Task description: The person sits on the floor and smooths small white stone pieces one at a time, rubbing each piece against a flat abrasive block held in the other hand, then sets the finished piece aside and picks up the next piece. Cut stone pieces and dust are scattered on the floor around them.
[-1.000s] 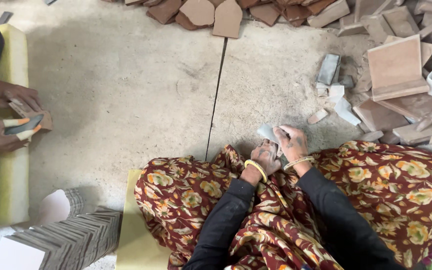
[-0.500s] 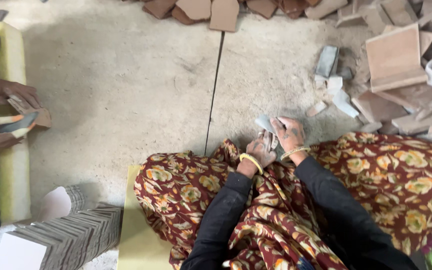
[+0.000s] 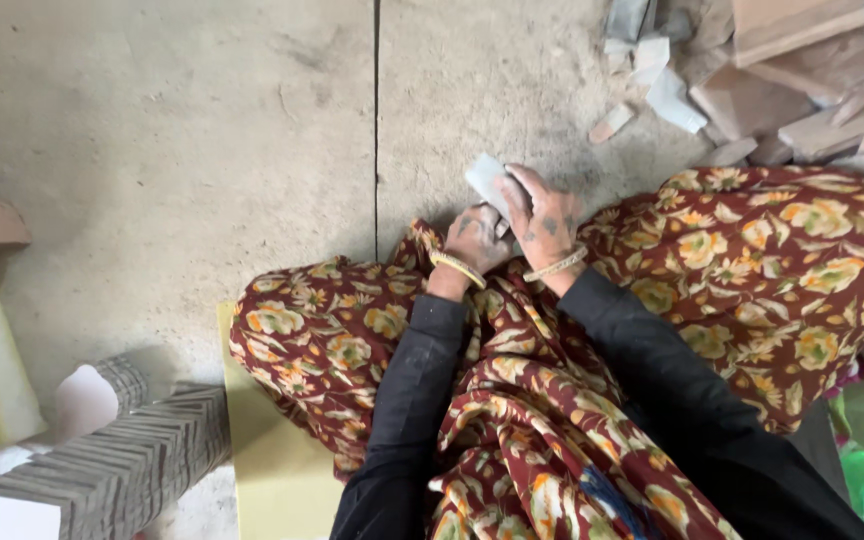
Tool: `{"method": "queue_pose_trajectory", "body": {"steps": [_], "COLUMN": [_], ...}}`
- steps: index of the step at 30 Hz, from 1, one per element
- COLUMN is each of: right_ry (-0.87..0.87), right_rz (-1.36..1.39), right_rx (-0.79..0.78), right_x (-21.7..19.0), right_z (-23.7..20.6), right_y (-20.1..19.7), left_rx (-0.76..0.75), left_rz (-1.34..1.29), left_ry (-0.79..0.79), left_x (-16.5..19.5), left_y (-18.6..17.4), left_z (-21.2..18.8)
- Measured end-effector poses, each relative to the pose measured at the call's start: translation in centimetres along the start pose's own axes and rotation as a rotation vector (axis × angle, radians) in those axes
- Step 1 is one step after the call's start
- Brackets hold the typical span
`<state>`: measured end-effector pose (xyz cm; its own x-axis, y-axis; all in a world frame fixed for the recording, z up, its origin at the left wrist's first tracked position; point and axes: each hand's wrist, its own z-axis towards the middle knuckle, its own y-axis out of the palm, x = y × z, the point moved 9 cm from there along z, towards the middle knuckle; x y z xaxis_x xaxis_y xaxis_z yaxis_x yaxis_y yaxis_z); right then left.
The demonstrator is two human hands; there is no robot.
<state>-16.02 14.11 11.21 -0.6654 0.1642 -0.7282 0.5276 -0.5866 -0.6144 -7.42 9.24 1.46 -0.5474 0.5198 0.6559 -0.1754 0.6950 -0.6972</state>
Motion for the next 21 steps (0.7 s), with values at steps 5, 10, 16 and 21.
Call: {"method": "queue_pose_trajectory", "body": {"steps": [5,10,16,21], "right_ry": [0.008,0.008,-0.087,0.000], "right_rz": [-0.085,-0.091,-0.149,-0.182], "right_rx": [-0.023,-0.063,-0.027,-0.008], "right_x": [-0.8,-1.5,-0.9,5.5], "right_z": [0.6,0.2,0.1,0.2], "right_y": [-1.1,-0.7,-0.2,-0.4], "left_rx": [0.171,0.095,0.104,0.112], "left_rz": [-0.140,-0.063,-0.076,-0.270], "left_ry": [0.059,0.047,0.108,0.097], "left_x": [0.3,-2.2,-2.2,-2.0], "left_y": [-0.6,1.3,1.2,-0.4], "left_z": [-0.4,-0.4,0.6,-0.3]}}
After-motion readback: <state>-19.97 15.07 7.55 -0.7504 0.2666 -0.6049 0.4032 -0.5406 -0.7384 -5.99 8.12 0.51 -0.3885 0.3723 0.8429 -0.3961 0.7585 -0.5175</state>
